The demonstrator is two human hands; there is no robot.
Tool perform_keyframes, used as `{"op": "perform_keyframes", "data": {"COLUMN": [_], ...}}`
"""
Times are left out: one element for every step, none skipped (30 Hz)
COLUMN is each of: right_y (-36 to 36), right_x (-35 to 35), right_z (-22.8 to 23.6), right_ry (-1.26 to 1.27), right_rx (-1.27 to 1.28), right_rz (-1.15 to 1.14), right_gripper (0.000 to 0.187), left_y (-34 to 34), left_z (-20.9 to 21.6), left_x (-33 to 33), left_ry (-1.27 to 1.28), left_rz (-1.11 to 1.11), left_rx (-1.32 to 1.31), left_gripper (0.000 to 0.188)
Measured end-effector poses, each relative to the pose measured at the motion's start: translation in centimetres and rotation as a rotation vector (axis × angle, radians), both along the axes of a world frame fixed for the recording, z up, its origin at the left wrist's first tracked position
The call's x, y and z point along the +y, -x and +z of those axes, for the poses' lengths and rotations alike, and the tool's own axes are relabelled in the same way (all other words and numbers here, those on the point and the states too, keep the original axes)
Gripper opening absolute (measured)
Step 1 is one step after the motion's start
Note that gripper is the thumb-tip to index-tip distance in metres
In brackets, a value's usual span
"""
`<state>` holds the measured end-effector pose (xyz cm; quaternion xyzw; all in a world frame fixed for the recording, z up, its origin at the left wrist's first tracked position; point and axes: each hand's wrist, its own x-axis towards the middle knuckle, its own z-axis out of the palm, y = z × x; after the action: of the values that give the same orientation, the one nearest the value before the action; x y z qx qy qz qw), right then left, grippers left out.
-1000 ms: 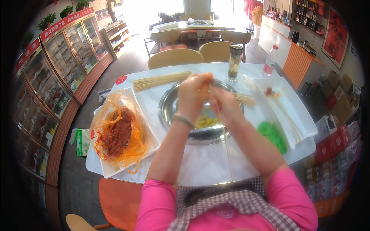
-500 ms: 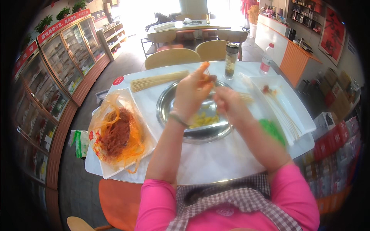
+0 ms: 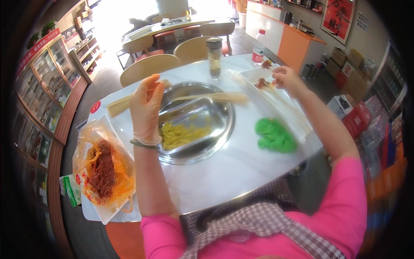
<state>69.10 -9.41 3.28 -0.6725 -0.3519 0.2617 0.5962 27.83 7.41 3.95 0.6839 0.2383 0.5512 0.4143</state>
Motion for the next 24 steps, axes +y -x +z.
{"op": "perform_keyframes", "data": {"right_y": [-1.2, -2.4, -4.0, -5.5, -7.0, -8.7, -9.6, -9.4, -10.4, -11.3, -11.5, -12.0, -12.3, -12.2, -12.3, -12.5, -12.6, -12.5, -12.6, -12.1, -11.1, -10.7, -10.0, -9.2], "right_x": [-0.3, -0.4, -0.7, -1.0, -0.8, -0.5, 0.1, 1.0, 1.3, 1.8, 2.4, 2.8, 3.3, 3.8, 4.1, 4.4, 4.5, 4.6, 4.3, 4.0, 4.2, 3.3, 3.2, 3.1], "right_z": [-0.3, -0.7, -1.4, -2.2, -3.4, -4.7, -5.7, -6.5, -7.6, -8.7, -9.5, -10.2, -10.9, -11.8, -12.5, -12.9, -13.2, -13.5, -13.6, -13.2, -12.7, -12.3, -11.1, -9.6], "right_ry": [0.061, 0.104, 0.149, 0.195, 0.205, 0.215, 0.224, 0.221, 0.218, 0.215, 0.213, 0.264, 0.267, 0.274, 0.279, 0.290, 0.308, 0.325, 0.330, 0.339, 0.338, 0.322, 0.287, 0.256], "right_rx": [-0.087, -0.122, -0.157, -0.193, -0.207, -0.222, -0.236, -0.294, -0.340, -0.386, -0.430, -0.437, -0.439, -0.441, -0.443, -0.474, -0.510, -0.546, -0.638, -0.731, -0.825, -0.828, -0.829, -0.873], "right_rz": [-0.053, -0.074, -0.104, -0.132, -0.157, -0.182, -0.200, -0.224, -0.227, -0.231, -0.226, -0.244, -0.264, -0.279, -0.296, -0.309, -0.320, -0.329, -0.369, -0.393, -0.397, -0.448, -0.484, -0.335], "right_gripper": [0.020, 0.019, 0.017, 0.016, 0.014, 0.013, 0.012, 0.011, 0.011, 0.012, 0.012, 0.013, 0.014, 0.015, 0.016, 0.016, 0.016, 0.016, 0.018, 0.019, 0.020, 0.021, 0.022, 0.022], "left_y": [0.0, 0.2, 0.0, -0.3, -0.4, -0.6, -0.5, -0.3, -0.3, -0.5, -0.6, -0.7, -0.8, -0.7, -0.5, -0.4, -0.2, -0.1, 0.0, -0.1, 0.2, -0.3, -0.3, -0.2], "left_z": [-0.2, -0.3, -0.5, -0.7, -0.7, -0.8, -0.9, -1.0, -1.0, -1.0, -1.1, -1.2, -1.2, -1.2, -1.2, -1.1, -1.3, -1.4, -1.3, -1.2, -0.8, -0.8, -0.3, -0.3], "left_x": [0.0, 0.1, 0.3, 0.4, 0.4, 0.4, 0.5, 0.5, 0.6, 0.6, 0.6, 0.6, 0.7, 0.7, 0.7, 0.7, 0.8, 1.0, 1.2, 1.1, 0.7, 0.7, 0.6, 0.8], "left_ry": [-0.024, -0.052, -0.080, -0.081, -0.085, -0.090, -0.095, -0.106, -0.120, -0.133, -0.130, -0.128, -0.125, -0.126, -0.127, -0.129, -0.130, -0.132, -0.134, -0.141, -0.153, -0.158, -0.171, -0.205], "left_rz": [0.013, 0.032, 0.043, 0.028, 0.018, 0.008, 0.006, 0.014, 0.010, 0.005, 0.011, 0.015, 0.019, 0.032, 0.046, 0.060, 0.057, 0.054, 0.052, 0.071, 0.077, 0.066, 0.077, 0.093], "left_rx": [0.026, 0.051, 0.075, 0.091, 0.111, 0.129, 0.150, 0.161, 0.166, 0.170, 0.149, 0.128, 0.106, 0.096, 0.086, 0.077, 0.101, 0.125, 0.150, 0.150, 0.152, 0.152, 0.154, 0.140], "left_gripper": [0.028, 0.028, 0.029, 0.028, 0.028, 0.028, 0.028, 0.027, 0.027, 0.027, 0.027, 0.027, 0.027, 0.026, 0.025, 0.025, 0.025, 0.025, 0.026, 0.026, 0.026, 0.025, 0.025, 0.025]}}
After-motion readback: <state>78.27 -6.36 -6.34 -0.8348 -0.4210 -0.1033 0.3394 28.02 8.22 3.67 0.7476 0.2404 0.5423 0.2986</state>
